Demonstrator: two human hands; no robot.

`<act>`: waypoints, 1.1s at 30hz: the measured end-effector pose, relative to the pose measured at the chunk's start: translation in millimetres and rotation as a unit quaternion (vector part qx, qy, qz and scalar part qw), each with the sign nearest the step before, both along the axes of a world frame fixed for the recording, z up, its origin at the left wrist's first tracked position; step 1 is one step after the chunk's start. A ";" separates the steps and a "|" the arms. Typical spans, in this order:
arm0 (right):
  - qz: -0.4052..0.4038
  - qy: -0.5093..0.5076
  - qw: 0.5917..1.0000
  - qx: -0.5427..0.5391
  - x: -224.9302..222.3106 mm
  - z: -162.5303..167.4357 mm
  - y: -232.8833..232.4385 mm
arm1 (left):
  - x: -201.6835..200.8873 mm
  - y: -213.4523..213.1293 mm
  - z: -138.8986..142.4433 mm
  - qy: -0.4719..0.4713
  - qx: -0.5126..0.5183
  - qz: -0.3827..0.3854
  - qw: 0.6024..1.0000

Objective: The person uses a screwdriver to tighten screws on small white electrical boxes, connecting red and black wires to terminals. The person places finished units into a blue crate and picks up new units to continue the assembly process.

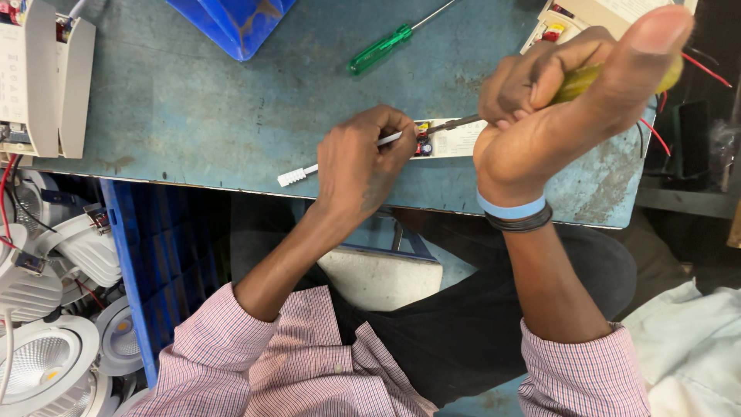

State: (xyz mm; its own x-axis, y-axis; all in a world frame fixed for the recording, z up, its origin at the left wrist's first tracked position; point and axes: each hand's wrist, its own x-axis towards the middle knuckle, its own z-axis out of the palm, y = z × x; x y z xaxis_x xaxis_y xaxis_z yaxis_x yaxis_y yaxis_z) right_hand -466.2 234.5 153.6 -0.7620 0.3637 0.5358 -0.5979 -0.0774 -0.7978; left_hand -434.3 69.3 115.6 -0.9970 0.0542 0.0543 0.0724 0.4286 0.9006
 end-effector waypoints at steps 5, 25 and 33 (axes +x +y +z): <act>0.047 -0.010 0.999 -0.022 1.3 7.6 -2.9 | -0.8 -0.8 -2.5 0.021 -0.003 -0.002 1.000; 0.086 -0.062 0.990 -0.094 19.5 24.8 -8.8 | 11.2 5.5 0.5 0.051 -0.012 0.002 0.999; 0.115 -0.051 0.989 -0.082 19.8 27.8 2.5 | 21.9 9.7 8.8 0.075 -0.038 -0.004 0.996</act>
